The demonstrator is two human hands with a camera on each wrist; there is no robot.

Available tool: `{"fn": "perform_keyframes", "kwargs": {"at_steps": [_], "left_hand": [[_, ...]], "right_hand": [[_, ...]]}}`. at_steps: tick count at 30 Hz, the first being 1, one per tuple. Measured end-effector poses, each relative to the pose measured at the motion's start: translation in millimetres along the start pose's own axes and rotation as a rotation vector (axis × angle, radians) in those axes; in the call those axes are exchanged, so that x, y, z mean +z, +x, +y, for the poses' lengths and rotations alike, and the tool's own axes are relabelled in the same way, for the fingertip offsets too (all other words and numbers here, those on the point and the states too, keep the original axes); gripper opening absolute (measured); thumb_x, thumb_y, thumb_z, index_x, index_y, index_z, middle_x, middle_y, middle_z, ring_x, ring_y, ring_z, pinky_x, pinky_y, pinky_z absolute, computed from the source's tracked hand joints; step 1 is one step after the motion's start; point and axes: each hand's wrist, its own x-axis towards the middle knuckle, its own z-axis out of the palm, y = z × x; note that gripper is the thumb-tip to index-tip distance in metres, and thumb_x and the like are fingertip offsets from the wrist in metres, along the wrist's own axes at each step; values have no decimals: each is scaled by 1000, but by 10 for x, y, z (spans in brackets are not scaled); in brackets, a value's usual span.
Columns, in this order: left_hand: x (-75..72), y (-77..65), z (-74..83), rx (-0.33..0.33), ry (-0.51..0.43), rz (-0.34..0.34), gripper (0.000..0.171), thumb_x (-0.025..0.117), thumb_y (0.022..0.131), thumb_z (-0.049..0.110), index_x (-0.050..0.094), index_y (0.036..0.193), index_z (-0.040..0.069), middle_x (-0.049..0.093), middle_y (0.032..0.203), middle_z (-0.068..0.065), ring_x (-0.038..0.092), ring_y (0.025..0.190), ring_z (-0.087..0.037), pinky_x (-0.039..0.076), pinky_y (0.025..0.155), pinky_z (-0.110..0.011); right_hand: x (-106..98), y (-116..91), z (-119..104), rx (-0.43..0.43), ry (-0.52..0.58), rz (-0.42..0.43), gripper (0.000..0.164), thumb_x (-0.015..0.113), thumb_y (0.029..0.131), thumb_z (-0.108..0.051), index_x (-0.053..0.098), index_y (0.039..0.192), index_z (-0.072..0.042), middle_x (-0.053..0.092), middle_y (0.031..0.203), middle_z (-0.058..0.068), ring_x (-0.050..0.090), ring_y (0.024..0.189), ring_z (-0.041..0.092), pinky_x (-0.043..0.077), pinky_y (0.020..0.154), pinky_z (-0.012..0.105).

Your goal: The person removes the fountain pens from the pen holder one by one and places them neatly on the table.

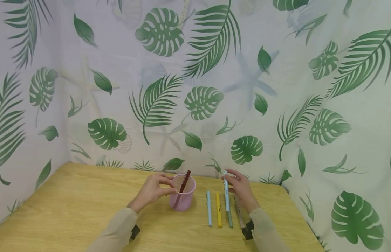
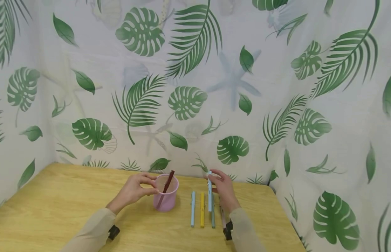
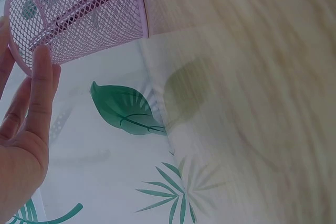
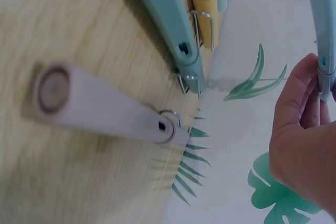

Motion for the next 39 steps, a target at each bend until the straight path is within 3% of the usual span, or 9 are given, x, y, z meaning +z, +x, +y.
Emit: {"fn": "perform_keyframes", "kwargs": {"at_steps": [6, 13, 22, 29, 39], "left_hand": [[2, 0, 8, -13, 5, -1, 10, 85, 75, 27, 78, 78, 20, 71, 111, -9, 64, 106, -24, 52, 89, -37], [-2, 7, 9, -13, 2, -1, 10, 85, 75, 26, 78, 77, 21, 71, 111, -8, 64, 105, -24, 53, 88, -38], [-9, 40, 4, 16, 5, 11, 12, 84, 75, 29, 78, 78, 19, 71, 110, -11, 65, 105, -25, 53, 88, -38], [-11, 48, 8, -2, -1, 3, 11, 85, 75, 27, 78, 78, 19, 71, 110, -11, 65, 105, -25, 53, 89, -39], [-7, 13, 12, -25, 7, -7, 10, 85, 75, 28, 78, 78, 21, 71, 112, -8, 63, 106, -23, 51, 88, -36]], "right_hand": [[-118, -16, -16, 13, -74, -1, 45, 59, 99, -23, 51, 139, -3, 68, 122, 16, 66, 92, 7, 56, 84, 35], [-278, 5, 60, 40, -163, -22, 43, 59, 99, -18, 53, 137, 1, 66, 123, 22, 65, 107, 26, 56, 85, 40], [-440, -7, 94, 80, -209, -28, 47, 58, 99, -18, 48, 140, 3, 62, 126, 27, 67, 103, 25, 58, 82, 37], [-553, -24, 130, 89, -251, -57, 47, 58, 99, -18, 49, 139, 5, 65, 122, 25, 68, 101, 26, 58, 82, 40], [-691, -93, 208, 174, -307, -98, 45, 61, 96, -15, 51, 134, 8, 68, 115, 23, 69, 90, 19, 59, 74, 37]]}}
